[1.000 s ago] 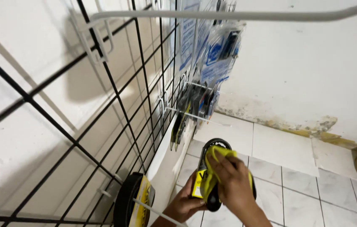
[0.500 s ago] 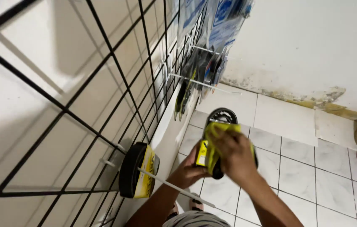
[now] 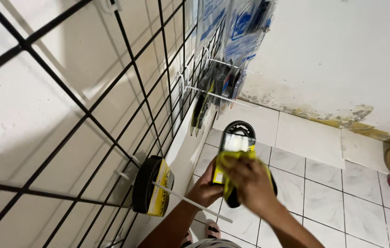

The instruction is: The person holds a black scooter belt with yellow packaging in their left hand and wipes it thoroughly with a yellow cloth held in their right hand. The person rotates the belt to clean different sides while standing in front of a wire display rack.

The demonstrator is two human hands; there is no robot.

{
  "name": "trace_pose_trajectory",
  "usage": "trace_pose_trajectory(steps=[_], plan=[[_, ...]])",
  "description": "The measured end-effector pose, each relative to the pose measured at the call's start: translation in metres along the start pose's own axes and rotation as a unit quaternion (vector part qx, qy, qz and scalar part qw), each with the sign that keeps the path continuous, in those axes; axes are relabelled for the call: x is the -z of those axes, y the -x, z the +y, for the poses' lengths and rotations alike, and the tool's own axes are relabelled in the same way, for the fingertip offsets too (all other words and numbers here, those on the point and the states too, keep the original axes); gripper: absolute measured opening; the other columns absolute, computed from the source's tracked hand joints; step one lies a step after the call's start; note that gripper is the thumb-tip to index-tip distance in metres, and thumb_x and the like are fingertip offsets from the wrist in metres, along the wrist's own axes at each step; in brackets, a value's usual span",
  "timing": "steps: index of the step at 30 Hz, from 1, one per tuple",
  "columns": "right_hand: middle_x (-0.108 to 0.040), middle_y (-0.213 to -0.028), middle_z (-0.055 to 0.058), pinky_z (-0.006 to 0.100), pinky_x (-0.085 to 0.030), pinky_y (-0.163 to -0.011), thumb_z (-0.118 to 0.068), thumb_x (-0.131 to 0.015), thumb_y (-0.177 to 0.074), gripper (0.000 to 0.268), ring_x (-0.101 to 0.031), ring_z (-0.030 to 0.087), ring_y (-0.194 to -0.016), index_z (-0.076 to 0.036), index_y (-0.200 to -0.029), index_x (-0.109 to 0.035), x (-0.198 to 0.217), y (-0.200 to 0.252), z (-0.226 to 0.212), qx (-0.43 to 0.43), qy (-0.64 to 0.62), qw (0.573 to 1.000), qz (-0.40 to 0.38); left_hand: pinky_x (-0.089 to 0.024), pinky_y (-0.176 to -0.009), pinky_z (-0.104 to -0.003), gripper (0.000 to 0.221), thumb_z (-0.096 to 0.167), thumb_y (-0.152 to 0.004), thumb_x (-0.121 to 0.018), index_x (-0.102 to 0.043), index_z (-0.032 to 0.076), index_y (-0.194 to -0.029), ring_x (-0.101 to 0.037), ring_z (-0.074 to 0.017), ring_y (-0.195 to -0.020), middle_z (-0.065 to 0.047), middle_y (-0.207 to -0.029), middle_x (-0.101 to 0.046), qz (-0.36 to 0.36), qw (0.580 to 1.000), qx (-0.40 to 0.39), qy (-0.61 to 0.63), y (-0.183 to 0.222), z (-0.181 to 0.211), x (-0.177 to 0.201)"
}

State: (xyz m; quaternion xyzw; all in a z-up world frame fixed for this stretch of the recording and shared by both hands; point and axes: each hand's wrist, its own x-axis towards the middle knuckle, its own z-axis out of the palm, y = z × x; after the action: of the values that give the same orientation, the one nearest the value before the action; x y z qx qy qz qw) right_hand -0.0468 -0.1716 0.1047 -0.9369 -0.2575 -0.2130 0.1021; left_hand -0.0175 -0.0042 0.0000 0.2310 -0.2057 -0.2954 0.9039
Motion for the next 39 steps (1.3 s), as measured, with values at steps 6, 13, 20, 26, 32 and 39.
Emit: trace_pose_trajectory(steps=[6, 13, 20, 26, 32, 39], plan=[[-0.063, -0.144, -0.003, 0.043, -0.041, -0.101, -0.005, -0.064, -0.072, 0.070, -0.054, 0.026, -0.115, -0.017, -0.141, -0.065, 0.016, -0.014, 0.008, -0.049, 0.042, 0.996, 0.068, -0.062, -0.089, -0.037, 0.103, -0.018, -0.079, -0.056, -0.012, 0.015, -0.166, -0.063, -0.0268, -0.107, -0.020, -0.140, -0.048, 0.029, 0.998, 0.045, 0.015, 0.008, -0.005, -0.009], [-0.065, -0.143, -0.007, 0.040, -0.042, -0.088, -0.001, -0.066, -0.075, 0.066, -0.051, 0.025, -0.120, -0.022, -0.137, -0.067, -0.009, 0.015, -0.020, 0.002, -0.028, 0.999, -0.041, -0.041, -0.113, -0.034, 0.107, -0.018, -0.070, -0.041, -0.019, 0.023, -0.166, -0.041, -0.0280, -0.145, -0.014, -0.162, -0.037, 0.033, 0.999, -0.012, -0.023, 0.017, -0.010, 0.011], [-0.063, -0.145, -0.003, 0.037, -0.050, -0.086, 0.000, -0.068, -0.072, 0.072, -0.054, 0.024, -0.110, -0.020, -0.141, -0.065, 0.016, -0.011, -0.006, -0.061, 0.023, 0.996, 0.053, -0.062, -0.089, -0.036, 0.105, -0.015, -0.079, -0.058, -0.012, 0.019, -0.168, -0.062, -0.0284, -0.115, -0.019, -0.145, -0.049, 0.059, 0.997, 0.047, -0.022, 0.020, -0.003, -0.010], [-0.066, -0.138, -0.009, 0.045, -0.037, -0.095, -0.013, -0.071, -0.077, 0.057, -0.047, 0.022, -0.122, -0.023, -0.134, -0.070, -0.004, 0.007, -0.030, 0.018, -0.051, 0.998, -0.015, -0.050, -0.084, -0.021, 0.107, -0.017, -0.070, -0.043, -0.018, 0.021, -0.167, -0.058, -0.0201, -0.113, -0.015, -0.154, -0.046, 0.049, 0.998, -0.030, -0.026, 0.023, -0.001, 0.005], [-0.067, -0.140, 0.001, 0.040, -0.046, -0.096, -0.002, -0.070, -0.074, 0.063, -0.056, 0.027, -0.114, -0.018, -0.135, -0.070, 0.015, -0.021, -0.007, -0.033, 0.012, 0.996, 0.080, -0.062, -0.092, -0.037, 0.105, -0.018, -0.079, -0.054, -0.012, 0.018, -0.168, -0.060, -0.0291, -0.120, -0.018, -0.152, -0.045, 0.054, 0.998, 0.026, -0.018, 0.021, 0.001, 0.002], [-0.066, -0.138, -0.008, 0.040, -0.040, -0.090, -0.009, -0.072, -0.074, 0.061, -0.050, 0.023, -0.117, -0.020, -0.134, -0.070, -0.002, 0.008, -0.022, 0.068, -0.042, 0.997, -0.025, -0.052, -0.077, -0.034, 0.102, -0.015, -0.078, -0.053, -0.018, 0.022, -0.166, -0.063, -0.0232, -0.099, -0.014, -0.133, -0.055, 0.030, 0.999, -0.010, -0.029, 0.016, -0.003, 0.017]])
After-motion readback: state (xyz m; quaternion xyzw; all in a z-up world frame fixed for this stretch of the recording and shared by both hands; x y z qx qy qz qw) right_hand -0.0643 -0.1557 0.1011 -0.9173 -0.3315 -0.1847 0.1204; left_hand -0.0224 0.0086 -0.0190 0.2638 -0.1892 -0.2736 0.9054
